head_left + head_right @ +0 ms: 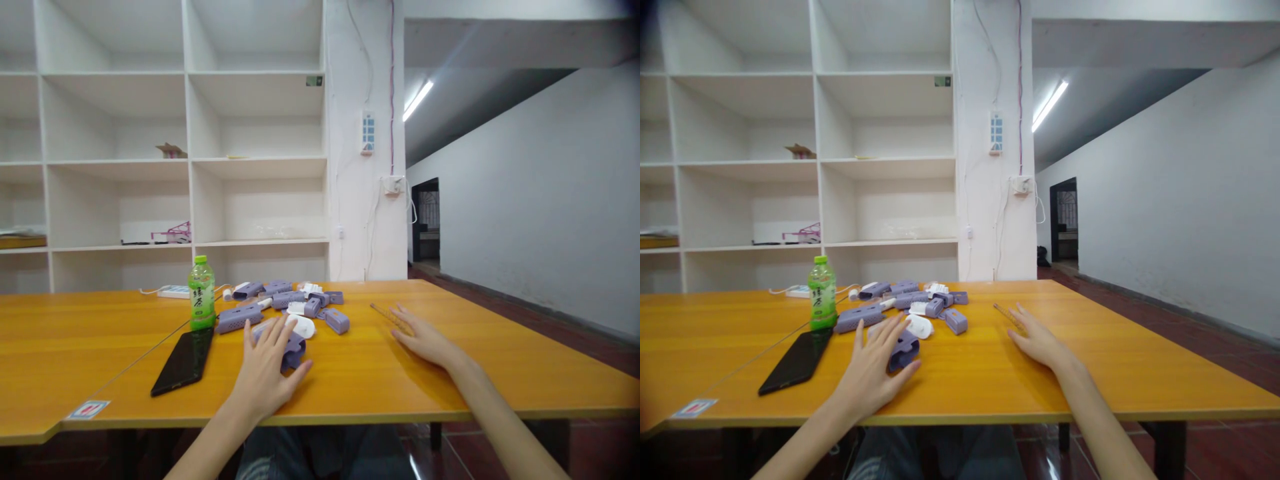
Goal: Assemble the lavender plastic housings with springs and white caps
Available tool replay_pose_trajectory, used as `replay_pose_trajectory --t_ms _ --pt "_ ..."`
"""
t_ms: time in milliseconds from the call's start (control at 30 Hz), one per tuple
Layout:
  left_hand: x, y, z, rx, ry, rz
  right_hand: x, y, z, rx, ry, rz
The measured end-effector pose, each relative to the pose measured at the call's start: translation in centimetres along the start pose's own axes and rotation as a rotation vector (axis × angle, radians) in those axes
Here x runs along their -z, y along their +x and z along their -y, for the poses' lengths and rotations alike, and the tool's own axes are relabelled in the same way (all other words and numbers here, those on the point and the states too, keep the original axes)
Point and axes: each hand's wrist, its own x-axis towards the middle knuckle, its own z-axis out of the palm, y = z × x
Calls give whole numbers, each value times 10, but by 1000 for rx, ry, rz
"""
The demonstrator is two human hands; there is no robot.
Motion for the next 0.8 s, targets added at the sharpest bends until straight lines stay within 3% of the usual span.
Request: replay_pose_trajectory --t_ms 100,333,567,700,800 --pt "1 1 -2 -1 -62 88 -1 0 3 43 17 16" --pt "0 0 -6 83 4 4 -2 3 13 86 84 -96" --pt "-14 -1 8 162 67 39 5 0 47 104 317 -133" --pt "-10 2 4 100 73 -16 14 2 53 29 561 -190" --pt "-9 14 -13 21 66 -4 22 3 51 -46 734 -192"
